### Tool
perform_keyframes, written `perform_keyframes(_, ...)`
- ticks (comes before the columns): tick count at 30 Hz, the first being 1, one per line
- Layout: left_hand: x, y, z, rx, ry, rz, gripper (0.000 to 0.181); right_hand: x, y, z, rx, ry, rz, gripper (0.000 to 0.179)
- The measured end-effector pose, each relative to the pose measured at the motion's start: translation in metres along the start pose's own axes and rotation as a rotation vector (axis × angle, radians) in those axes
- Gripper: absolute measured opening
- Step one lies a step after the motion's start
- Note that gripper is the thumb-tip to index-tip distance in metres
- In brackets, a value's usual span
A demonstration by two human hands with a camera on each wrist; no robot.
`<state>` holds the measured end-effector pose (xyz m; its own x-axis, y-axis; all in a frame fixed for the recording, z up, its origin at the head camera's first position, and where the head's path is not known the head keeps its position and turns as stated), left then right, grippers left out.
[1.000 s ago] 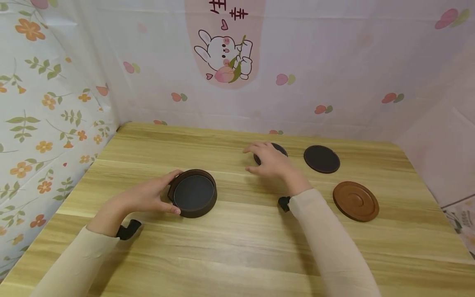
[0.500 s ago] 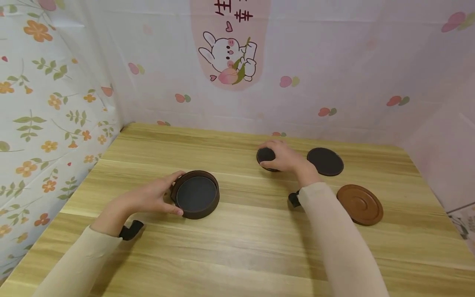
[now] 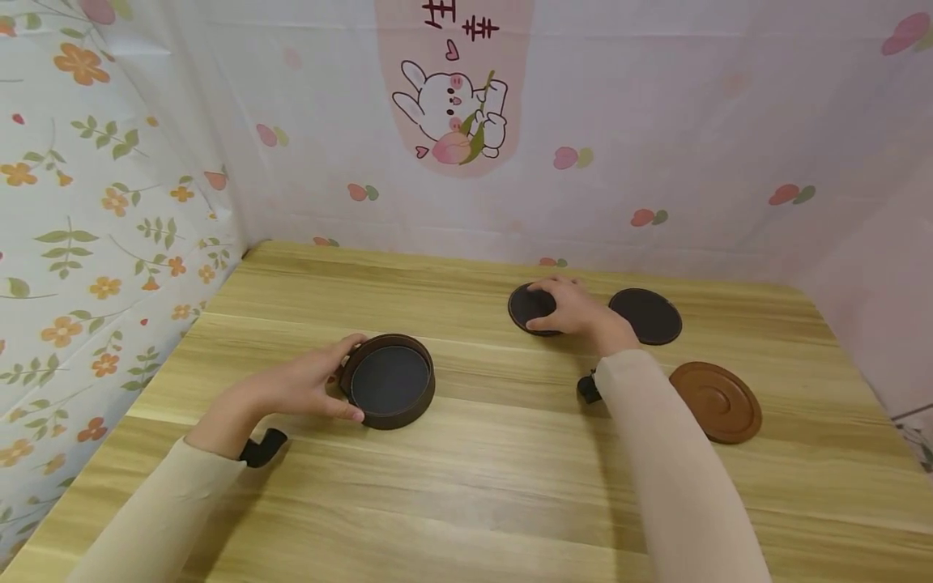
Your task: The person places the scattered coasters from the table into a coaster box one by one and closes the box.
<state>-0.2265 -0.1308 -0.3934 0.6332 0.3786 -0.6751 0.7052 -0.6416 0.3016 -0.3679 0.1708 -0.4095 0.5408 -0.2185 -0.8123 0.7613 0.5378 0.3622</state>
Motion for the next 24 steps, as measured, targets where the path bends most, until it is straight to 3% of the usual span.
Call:
perform_keyframes(8, -0.0001, -0.0001, -0.0012, 0.011, 0.021, -0.002, 0.098, 0.0008, -0.0029, -0.0001, 0.021, 0.021, 0.054, 0.076)
perform_keyframes(24, 0.0011, 0.0006, -0.0010, 0.012, 0.016, 0.001, 0.099, 0.0031, -0.0089, 0.0012, 0.034, 0.037, 0.050, 0.069)
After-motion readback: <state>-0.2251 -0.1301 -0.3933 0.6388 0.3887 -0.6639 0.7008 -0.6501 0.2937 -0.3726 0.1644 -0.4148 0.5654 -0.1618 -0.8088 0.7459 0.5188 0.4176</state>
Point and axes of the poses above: each hand's wrist, its own y-axis away from the middle knuckle, its own x-axis out of the palm, z = x × y, the point moved 10 cm from there along -y, towards the middle knuckle, and after that the axes turned 10 degrees about z, right-handed, at the moved point
